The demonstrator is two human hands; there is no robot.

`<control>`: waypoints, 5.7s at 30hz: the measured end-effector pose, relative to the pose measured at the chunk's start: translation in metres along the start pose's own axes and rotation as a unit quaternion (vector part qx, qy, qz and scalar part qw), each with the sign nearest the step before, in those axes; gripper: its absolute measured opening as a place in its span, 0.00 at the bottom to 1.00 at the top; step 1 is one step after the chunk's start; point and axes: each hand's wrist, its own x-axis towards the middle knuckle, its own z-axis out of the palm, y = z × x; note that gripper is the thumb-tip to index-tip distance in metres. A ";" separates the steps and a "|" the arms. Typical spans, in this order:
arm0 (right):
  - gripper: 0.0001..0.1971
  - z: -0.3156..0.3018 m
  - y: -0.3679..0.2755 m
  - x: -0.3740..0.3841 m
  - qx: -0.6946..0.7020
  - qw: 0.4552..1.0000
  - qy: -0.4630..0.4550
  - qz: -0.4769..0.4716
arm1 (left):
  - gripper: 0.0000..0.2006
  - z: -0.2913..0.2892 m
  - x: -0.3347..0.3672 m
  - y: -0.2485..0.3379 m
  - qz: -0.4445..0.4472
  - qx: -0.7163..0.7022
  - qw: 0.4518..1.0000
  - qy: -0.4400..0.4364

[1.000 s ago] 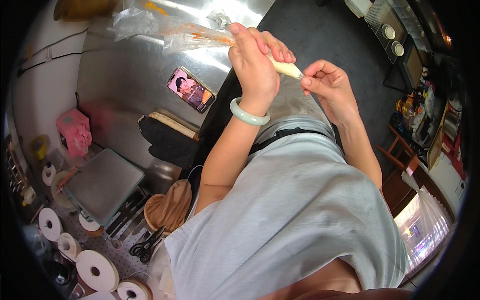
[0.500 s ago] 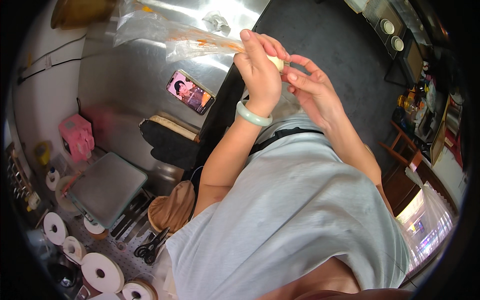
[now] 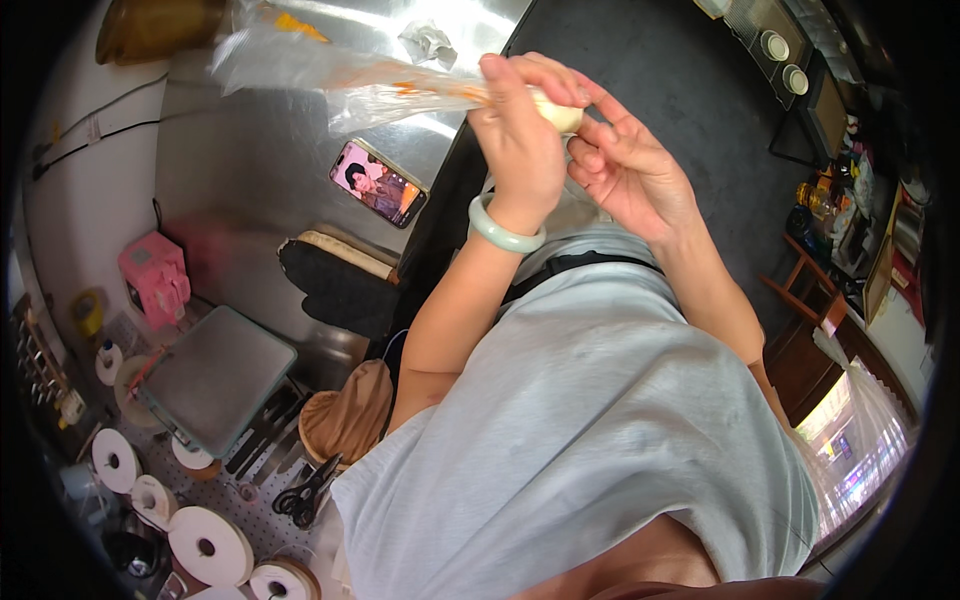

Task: The person manipulates a piping bag by hand and moves around the kitchen, handling a cloth and an oven mitt.

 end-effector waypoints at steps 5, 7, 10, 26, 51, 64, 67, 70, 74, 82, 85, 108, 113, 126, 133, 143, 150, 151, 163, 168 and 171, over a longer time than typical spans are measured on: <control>0.28 -0.002 -0.009 0.005 -0.092 0.995 -0.033 -0.007 | 0.27 -0.004 0.001 0.004 -0.040 0.027 0.993 -0.109; 0.28 0.008 -0.014 0.005 -0.240 0.969 0.048 -0.042 | 0.28 -0.001 0.003 0.003 -0.034 0.021 0.997 -0.068; 0.26 0.009 -0.015 0.006 -0.318 0.942 0.093 -0.060 | 0.31 0.008 -0.002 0.007 -0.037 -0.055 0.998 -0.011; 0.24 0.009 -0.012 0.001 -0.227 0.966 0.097 -0.076 | 0.27 0.008 0.002 -0.007 -0.083 -0.128 0.987 0.045; 0.24 -0.036 -0.103 0.050 -0.268 0.963 0.041 0.011 | 0.25 0.061 0.055 -0.055 -0.071 -0.116 0.989 0.059; 0.30 -0.060 -0.184 0.081 -0.316 0.944 -0.067 0.074 | 0.26 0.115 0.090 -0.089 -0.023 -0.074 0.982 0.170; 0.29 -0.070 -0.179 0.085 -0.105 0.979 -0.109 0.140 | 0.27 0.121 0.095 -0.089 -0.020 -0.085 0.983 0.159; 0.27 -0.076 -0.177 0.086 0.052 0.970 -0.135 0.197 | 0.27 0.118 0.101 -0.080 -0.051 -0.068 0.995 0.047; 0.26 -0.054 -0.183 0.096 -0.221 0.966 -0.097 0.092 | 0.29 0.104 0.108 -0.072 -0.080 -0.089 0.993 0.018; 0.21 -0.027 -0.151 0.103 -0.266 0.963 0.030 -0.012 | 0.28 0.082 0.113 -0.059 -0.027 -0.101 0.993 0.058; 0.19 -0.031 -0.143 0.101 0.103 0.983 -0.004 0.151 | 0.27 0.072 0.114 -0.056 -0.019 -0.080 0.993 0.089; 0.18 -0.026 -0.129 0.108 0.003 0.990 0.011 0.141 | 0.25 0.063 0.119 -0.045 -0.013 -0.069 0.986 0.153; 0.19 -0.039 -0.118 0.107 0.149 0.970 -0.101 0.167 | 0.25 0.066 0.111 -0.046 -0.014 0.032 0.994 0.103; 0.29 -0.024 -0.125 0.104 -0.117 0.987 -0.056 0.091 | 0.25 0.064 0.115 -0.051 -0.101 -0.197 0.958 0.182; 0.28 -0.008 -0.129 0.105 -0.365 0.929 0.034 -0.046 | 0.22 0.065 0.118 -0.040 -0.105 -0.217 0.953 0.184; 0.27 -0.008 -0.140 0.105 -0.304 0.952 -0.010 0.044 | 0.22 0.060 0.119 -0.036 -0.129 -0.268 0.947 0.121; 0.27 -0.015 -0.127 0.101 0.051 0.989 -0.045 0.133 | 0.24 0.067 0.112 -0.045 -0.058 -0.111 0.984 0.128; 0.27 -0.017 -0.128 0.101 0.022 0.990 -0.051 0.131 | 0.24 0.065 0.113 -0.043 -0.071 -0.117 0.984 0.114; 0.24 -0.014 -0.120 0.106 -0.007 0.991 -0.038 0.128 | 0.24 0.057 0.111 -0.047 -0.037 -0.115 0.983 0.139; 0.24 -0.005 -0.130 0.110 -0.226 0.969 -0.049 0.089 | 0.23 0.050 0.119 -0.034 -0.111 -0.209 0.968 0.080; 0.26 -0.005 -0.124 0.110 -0.319 0.947 0.014 0.029 | 0.23 0.053 0.116 -0.040 -0.089 -0.163 0.974 0.128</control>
